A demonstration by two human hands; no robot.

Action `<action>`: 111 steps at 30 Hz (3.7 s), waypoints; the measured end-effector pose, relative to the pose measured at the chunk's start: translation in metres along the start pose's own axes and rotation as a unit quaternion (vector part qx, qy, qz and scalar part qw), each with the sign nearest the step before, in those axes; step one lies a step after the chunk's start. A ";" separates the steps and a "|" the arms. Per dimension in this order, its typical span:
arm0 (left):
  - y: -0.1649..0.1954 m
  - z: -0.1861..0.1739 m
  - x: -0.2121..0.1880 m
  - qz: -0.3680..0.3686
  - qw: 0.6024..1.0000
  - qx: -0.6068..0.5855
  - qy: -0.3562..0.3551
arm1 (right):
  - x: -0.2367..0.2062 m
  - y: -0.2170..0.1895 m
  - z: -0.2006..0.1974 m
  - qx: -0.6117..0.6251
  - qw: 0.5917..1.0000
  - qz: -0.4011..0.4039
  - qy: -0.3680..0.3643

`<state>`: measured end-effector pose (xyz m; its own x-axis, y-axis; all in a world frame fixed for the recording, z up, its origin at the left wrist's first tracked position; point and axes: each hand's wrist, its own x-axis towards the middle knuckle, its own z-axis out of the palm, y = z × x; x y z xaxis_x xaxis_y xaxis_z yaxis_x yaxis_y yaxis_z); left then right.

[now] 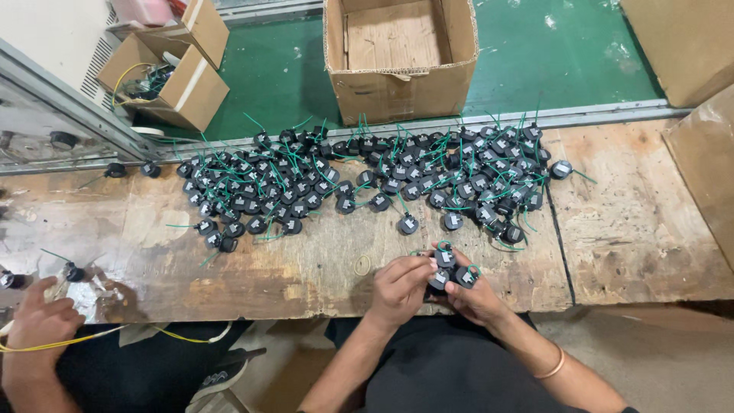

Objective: The person sits at a factory workbench covered with black plug-shaped components with green wires. They pick up components one at a time, manipulate the wire and plug body with both hands, and place them back on the bench among the pile.

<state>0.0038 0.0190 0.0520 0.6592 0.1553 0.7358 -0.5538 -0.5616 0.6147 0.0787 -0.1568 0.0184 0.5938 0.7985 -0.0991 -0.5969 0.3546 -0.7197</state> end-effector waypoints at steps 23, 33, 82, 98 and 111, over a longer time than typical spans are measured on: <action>0.032 0.010 0.015 -0.089 0.992 0.085 -0.002 | -0.007 0.000 -0.004 0.083 0.995 -0.052 -0.011; -0.041 0.007 -0.012 -0.266 0.955 0.056 0.122 | -0.005 -0.008 0.000 0.207 0.975 -0.059 -0.051; -0.043 0.004 -0.004 -0.275 0.956 -0.026 0.095 | 0.008 -0.003 0.000 -0.093 0.990 -0.098 0.032; -0.004 0.019 0.005 -0.030 0.998 -0.052 0.000 | 0.002 0.013 -0.012 -0.306 0.951 -0.033 0.044; -0.023 0.036 -0.033 -0.394 0.862 -0.309 0.078 | 0.002 0.012 0.002 -0.545 0.798 -0.241 0.091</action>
<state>0.0134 -0.0027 0.0033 0.9046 0.4258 0.0203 -0.1627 0.3010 0.9396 0.0718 -0.1495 0.0109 0.7411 0.5779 0.3419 0.4885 -0.1146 -0.8650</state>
